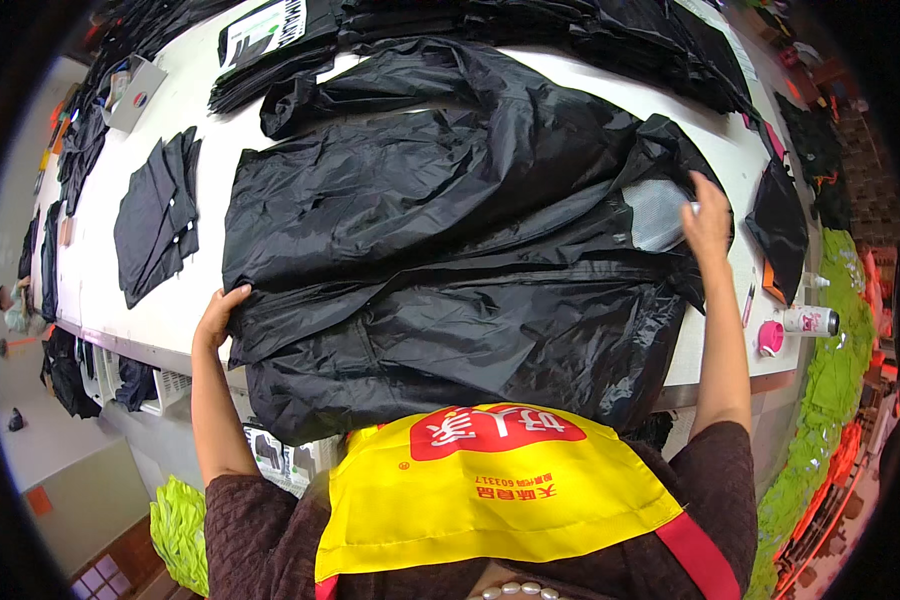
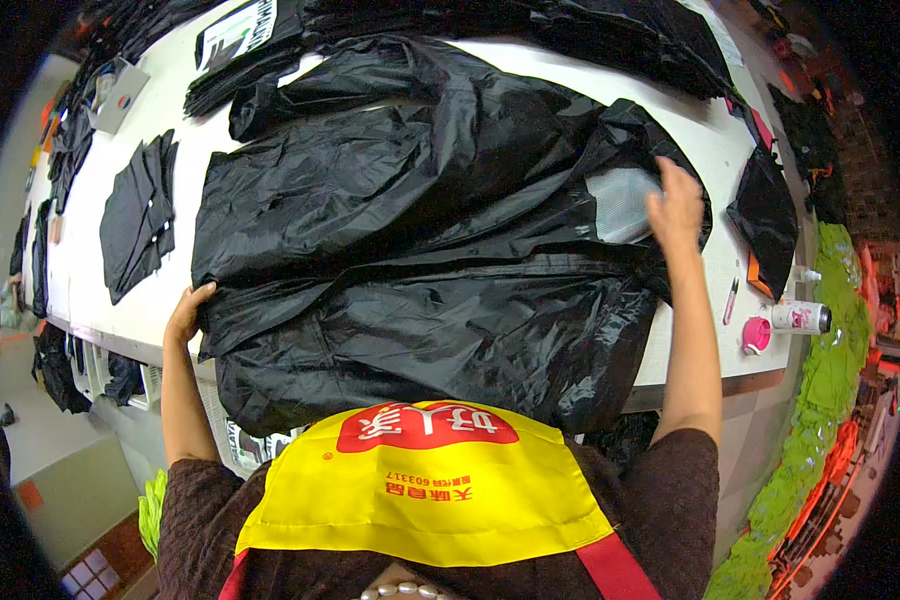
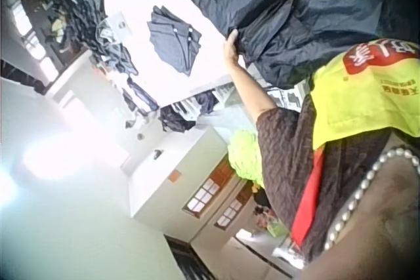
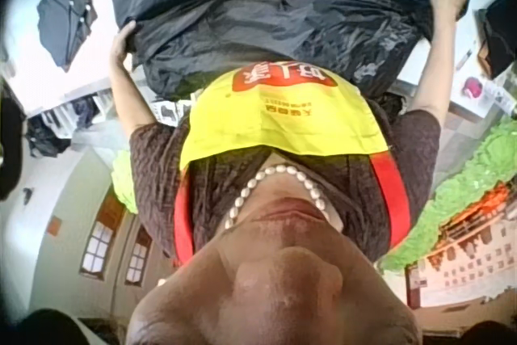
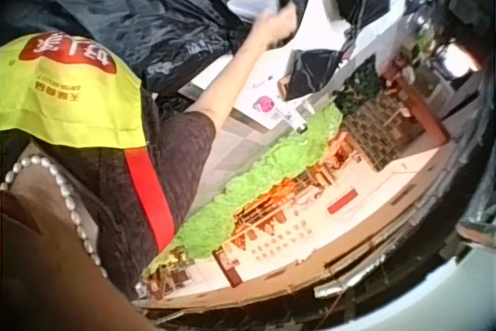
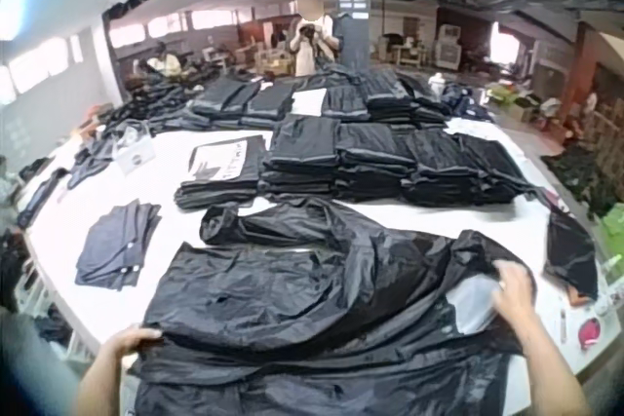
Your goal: The person folds black garments and places them into black plastic shipping bags on a white table. They seal the bags and set them aside, then retrieve more garments from a nearby basket to continue the process.
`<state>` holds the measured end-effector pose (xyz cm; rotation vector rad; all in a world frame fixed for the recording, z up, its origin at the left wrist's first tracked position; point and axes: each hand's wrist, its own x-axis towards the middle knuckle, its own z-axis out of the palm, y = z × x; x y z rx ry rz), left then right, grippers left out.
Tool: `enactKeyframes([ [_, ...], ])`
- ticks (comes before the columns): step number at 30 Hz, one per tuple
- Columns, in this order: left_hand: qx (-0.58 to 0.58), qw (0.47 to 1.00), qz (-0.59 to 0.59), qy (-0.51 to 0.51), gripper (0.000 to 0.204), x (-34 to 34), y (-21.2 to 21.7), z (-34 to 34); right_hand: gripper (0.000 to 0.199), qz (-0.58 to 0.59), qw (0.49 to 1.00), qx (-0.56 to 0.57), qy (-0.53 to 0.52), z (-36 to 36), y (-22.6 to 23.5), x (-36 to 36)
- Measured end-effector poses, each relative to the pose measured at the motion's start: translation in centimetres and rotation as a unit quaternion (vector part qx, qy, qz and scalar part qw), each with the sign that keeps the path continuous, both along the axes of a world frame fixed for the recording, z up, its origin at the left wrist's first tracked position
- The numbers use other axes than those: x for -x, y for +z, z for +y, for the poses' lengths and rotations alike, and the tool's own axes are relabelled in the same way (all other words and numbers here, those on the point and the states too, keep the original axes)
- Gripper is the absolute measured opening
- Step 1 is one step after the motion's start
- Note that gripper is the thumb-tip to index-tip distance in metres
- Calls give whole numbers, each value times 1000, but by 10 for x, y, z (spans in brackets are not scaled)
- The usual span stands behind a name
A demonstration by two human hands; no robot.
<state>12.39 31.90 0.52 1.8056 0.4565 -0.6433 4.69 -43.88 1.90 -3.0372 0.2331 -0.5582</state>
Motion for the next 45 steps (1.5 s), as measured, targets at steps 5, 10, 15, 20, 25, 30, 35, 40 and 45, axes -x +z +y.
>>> enactKeyframes([
  [5,56,998,-32,28,56,-1,-6,5,51,34,957,39,284,139,16,-14],
  [10,39,999,-10,0,59,-9,-8,-3,11,242,950,5,196,131,-28,-15],
  [15,-131,986,35,-95,67,-12,-5,12,37,509,846,-68,142,172,63,-61],
  [20,-146,986,-79,10,71,-97,9,-17,80,114,993,-2,-29,186,73,-139],
  [25,-94,981,-168,26,61,-182,-25,-49,36,400,908,-126,-10,154,2,-205],
  [30,233,921,-214,227,45,-262,23,-16,19,-76,909,-410,10,73,38,-251],
  [35,-50,910,-361,201,72,-304,2,-21,60,-97,956,-268,74,87,1,-283],
  [40,-356,753,-552,26,64,-217,18,-82,48,46,955,-172,237,191,-8,-152],
  [45,-411,755,-441,-258,46,-67,-14,-76,44,240,900,-183,315,246,-8,-45],
])
